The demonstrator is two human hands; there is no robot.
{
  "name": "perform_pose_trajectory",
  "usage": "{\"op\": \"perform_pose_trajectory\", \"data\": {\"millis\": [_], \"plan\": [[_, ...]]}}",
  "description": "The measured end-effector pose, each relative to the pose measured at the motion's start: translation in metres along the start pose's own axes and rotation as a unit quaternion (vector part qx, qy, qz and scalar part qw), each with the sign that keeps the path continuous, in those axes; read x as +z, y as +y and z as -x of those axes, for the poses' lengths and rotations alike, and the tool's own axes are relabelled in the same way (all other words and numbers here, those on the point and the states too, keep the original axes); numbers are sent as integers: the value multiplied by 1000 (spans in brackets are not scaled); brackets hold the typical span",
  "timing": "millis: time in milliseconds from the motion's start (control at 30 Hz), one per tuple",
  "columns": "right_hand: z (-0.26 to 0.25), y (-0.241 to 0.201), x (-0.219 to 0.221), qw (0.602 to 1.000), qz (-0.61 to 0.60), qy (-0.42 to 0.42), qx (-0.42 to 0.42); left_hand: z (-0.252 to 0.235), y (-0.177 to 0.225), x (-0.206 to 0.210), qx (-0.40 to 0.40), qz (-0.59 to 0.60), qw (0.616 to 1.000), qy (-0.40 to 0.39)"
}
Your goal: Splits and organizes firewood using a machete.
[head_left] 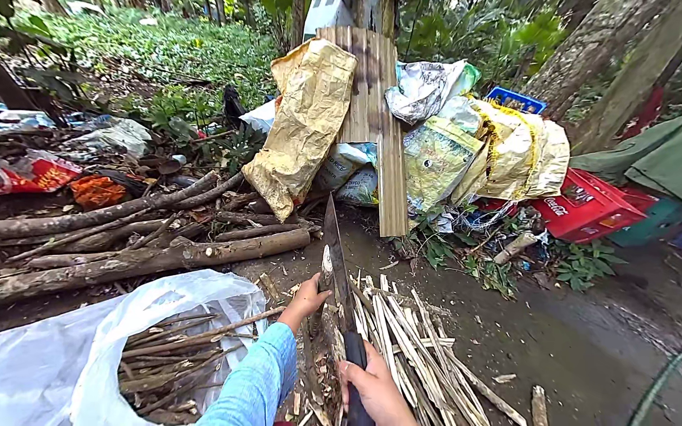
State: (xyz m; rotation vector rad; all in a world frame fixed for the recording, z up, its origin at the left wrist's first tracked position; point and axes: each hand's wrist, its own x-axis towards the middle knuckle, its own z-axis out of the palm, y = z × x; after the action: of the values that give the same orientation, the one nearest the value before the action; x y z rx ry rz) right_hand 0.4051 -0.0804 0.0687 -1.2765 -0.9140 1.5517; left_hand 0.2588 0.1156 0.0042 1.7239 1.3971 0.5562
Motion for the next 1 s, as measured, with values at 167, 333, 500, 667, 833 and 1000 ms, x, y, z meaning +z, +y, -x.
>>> {"op": "perform_pose_trajectory", "data": {"millis": [167,333,500,667,833,1000], "plan": [[0,-3,-16,945,320,63,-15,-6,14,10,-11,-44,999,-15],[5,4,-20,995,84,43,-31,-7,16,15,-5,-51,998,-23],[16,1,-29,949,292,89,-72,-11,17,12,-24,-34,999,-1],[23,-3,-17,944,199,111,-239,-12,14,6,-39,-31,999,17],[-1,-3,-4,938,202,148,-241,-11,15,4,-37,-31,999,12],[-29,17,-13,979,198,53,-17,-8,14,5,-38,-20,999,18]]}}
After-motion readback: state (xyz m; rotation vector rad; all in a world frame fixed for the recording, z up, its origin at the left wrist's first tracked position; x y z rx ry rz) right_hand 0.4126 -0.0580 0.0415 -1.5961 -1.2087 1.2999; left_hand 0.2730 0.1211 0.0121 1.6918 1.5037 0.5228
